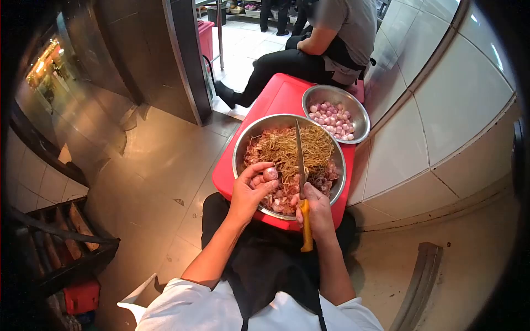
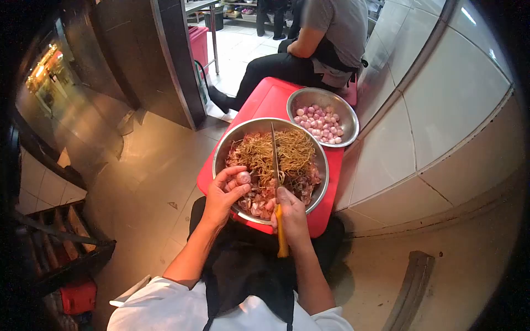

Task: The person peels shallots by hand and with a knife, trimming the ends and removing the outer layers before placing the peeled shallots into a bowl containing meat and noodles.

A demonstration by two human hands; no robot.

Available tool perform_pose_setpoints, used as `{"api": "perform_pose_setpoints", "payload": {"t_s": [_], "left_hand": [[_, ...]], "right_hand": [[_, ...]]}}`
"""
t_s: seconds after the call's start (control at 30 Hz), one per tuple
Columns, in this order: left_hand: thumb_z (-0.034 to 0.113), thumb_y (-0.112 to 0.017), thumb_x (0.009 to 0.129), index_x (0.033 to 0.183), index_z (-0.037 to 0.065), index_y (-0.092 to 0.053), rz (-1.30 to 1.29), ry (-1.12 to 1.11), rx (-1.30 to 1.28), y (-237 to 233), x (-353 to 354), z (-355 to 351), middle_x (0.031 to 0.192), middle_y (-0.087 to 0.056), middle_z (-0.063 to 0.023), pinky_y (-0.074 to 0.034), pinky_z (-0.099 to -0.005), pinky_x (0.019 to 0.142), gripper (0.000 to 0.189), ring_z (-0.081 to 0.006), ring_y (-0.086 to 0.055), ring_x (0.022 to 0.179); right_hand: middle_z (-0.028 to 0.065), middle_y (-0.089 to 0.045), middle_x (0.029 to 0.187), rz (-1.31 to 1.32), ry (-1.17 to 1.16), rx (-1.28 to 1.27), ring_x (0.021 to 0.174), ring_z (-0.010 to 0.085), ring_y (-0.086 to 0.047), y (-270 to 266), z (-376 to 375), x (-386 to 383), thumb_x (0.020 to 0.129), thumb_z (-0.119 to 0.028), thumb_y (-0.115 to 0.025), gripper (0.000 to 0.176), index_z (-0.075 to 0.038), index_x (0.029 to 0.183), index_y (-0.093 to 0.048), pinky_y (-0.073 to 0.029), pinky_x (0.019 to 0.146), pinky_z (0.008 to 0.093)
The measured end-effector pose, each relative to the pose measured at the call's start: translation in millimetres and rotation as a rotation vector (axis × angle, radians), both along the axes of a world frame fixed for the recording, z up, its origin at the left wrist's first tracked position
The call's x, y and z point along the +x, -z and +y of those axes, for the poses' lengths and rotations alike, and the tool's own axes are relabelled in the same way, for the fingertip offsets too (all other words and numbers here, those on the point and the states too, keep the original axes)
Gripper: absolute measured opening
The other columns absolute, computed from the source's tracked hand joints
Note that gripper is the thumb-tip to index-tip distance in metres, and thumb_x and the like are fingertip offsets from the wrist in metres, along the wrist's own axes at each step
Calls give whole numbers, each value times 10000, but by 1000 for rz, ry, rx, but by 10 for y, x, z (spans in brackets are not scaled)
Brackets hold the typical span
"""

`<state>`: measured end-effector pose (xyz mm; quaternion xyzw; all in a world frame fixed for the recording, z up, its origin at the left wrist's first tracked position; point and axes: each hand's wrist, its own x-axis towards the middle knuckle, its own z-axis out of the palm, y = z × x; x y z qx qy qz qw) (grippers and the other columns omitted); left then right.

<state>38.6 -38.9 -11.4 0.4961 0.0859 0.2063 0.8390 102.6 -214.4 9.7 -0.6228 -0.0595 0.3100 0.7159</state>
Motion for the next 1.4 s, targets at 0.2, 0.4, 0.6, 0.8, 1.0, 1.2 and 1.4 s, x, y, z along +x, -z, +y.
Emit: {"api": "perform_pose_setpoints", "payload": {"t_s": [0.2, 0.4, 0.6, 0.8, 1.0, 1.2, 1.4], "left_hand": [[23, -682, 906, 1303, -2, -557, 39, 4, 61, -90, 11, -14, 1203, -664, -82, -499, -281, 955, 417, -140, -630, 1073], [36, -637, 913, 1319, 11, -531, 36, 80, -136, -64, 31, -32, 1260, -631, -126, -518, -337, 984, 421, -201, -637, 1103], [64, -654, 929, 1312, 13, -542, 38, 80, -194, -93, 4, -62, 1185, -649, -93, -531, -334, 974, 403, -179, -638, 1100], [44, -694, 912, 1298, -1, -556, 24, 15, -102, -98, -7, -84, 1161, -679, -101, -534, -298, 939, 412, -158, -656, 1059], [4, -694, 910, 1202, -35, -628, 103, 3, -20, -98, -16, -33, 1095, -710, -98, -532, -275, 929, 301, -144, -673, 1000], [-15, -697, 900, 1186, -53, -652, 101, -8, 45, -112, -71, -52, 1090, -725, -111, -533, -269, 901, 292, -141, -680, 980], [10, -718, 895, 1157, -58, -663, 95, -176, 179, 38, -120, -118, 1027, -724, -75, -530, -242, 806, 275, -104, -665, 909]], "right_hand": [[13, -567, 780, -257, 164, -20, 480, 38, -452, -191, -8, -120, 1069, -214, -479, 525, -119, 1563, -328, -393, 428, 199], [-12, -553, 803, -232, 60, 62, 513, 21, -453, -243, -71, -169, 1057, -163, -492, 458, -68, 1503, -444, -383, 446, 185], [194, -653, 1176, -418, -167, -150, 935, 222, -669, -246, -55, -210, 1006, -147, -580, 482, 64, 1427, -476, -517, 803, 291], [295, -596, 1319, -450, -167, -119, 1278, 328, -578, -232, -21, -238, 993, -146, -596, 485, 117, 1386, -485, -435, 1056, 375], [307, -606, 1287, -521, -207, -107, 1238, 343, -603, -300, -30, -239, 992, -129, -582, 487, 123, 1393, -469, -451, 1024, 371], [288, -632, 1237, -518, -251, -98, 1139, 313, -634, -325, -35, -252, 985, -116, -581, 504, 124, 1408, -450, -466, 963, 355], [110, -674, 1173, -339, -206, -24, 561, 34, -454, -317, 33, -325, 997, -117, -587, 503, 54, 1452, -456, -389, 464, 208]]}}
